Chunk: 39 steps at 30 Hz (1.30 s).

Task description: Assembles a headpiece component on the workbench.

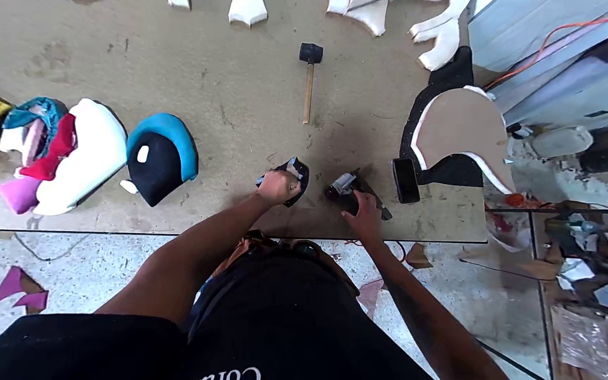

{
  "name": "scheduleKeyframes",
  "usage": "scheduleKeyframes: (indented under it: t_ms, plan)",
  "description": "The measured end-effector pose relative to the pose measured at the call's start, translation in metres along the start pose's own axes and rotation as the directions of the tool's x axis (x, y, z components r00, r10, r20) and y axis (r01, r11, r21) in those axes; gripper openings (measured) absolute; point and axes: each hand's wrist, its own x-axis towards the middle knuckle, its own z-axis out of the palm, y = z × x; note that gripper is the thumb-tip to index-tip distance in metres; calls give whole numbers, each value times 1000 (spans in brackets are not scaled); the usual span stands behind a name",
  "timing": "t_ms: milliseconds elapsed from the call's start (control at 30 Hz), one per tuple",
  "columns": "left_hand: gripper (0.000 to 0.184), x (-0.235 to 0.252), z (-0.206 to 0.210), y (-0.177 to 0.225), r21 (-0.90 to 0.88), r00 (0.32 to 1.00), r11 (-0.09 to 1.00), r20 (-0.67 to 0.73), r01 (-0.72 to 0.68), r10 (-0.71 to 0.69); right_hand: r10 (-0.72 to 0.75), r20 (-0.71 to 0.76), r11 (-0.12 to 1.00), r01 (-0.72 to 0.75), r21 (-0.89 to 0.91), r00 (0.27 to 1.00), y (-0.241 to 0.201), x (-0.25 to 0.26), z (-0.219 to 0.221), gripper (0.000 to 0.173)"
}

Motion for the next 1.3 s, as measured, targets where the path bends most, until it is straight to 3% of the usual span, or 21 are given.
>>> scheduleKeyframes:
  t_ms: [167, 233, 333, 400, 600, 800, 1067, 1133, 1233, 1300]
  plan:
    - [42, -2, 0, -3, -31, 1000, 999, -9, 12, -13, 133, 179, 989, -117, -95, 975, -34, 16, -32, 81]
    - [42, -2, 0, -2, -42, 999, 999, 5, 33, -33, 173, 248, 985, -173, -21, 953, -55, 3, -51, 57]
    - [41, -4, -5, -1, -54, 999, 997, 21, 47, -46, 26, 298, 980, -83, 181, 954, -79, -21, -59, 32]
    - [39, -5, -7, 1, -65, 998, 997, 48, 49, -46, -69, 287, 963, -11, 268, 956, -98, -31, -58, 38]
    - [32, -2, -10, 1, -62, 997, 997, 67, 42, -37, -64, 392, 996, 33, 87, 918, -125, -24, -47, 17]
    - [31, -3, -8, 2, -51, 995, 998, 91, 31, -27, -87, 372, 995, 97, -9, 924, -147, -23, -49, 18]
    - [31, -3, 0, -1, -30, 999, 999, 39, 25, -24, -102, 391, 995, 100, 26, 915, -154, -36, -42, 18]
    - [37, -1, -10, -3, -125, 996, 988, 33, 88, -84, -66, 365, 997, 45, 66, 929, -150, -38, -53, 17]
    - [36, -11, -42, -19, -362, 984, 925, -87, 111, -152, -7, 250, 996, -17, 92, 968, -128, -29, -72, 26]
    - [38, -30, -65, -29, -296, 986, 955, -156, 15, -64, 53, 177, 997, -61, 44, 983, -101, -15, -73, 40]
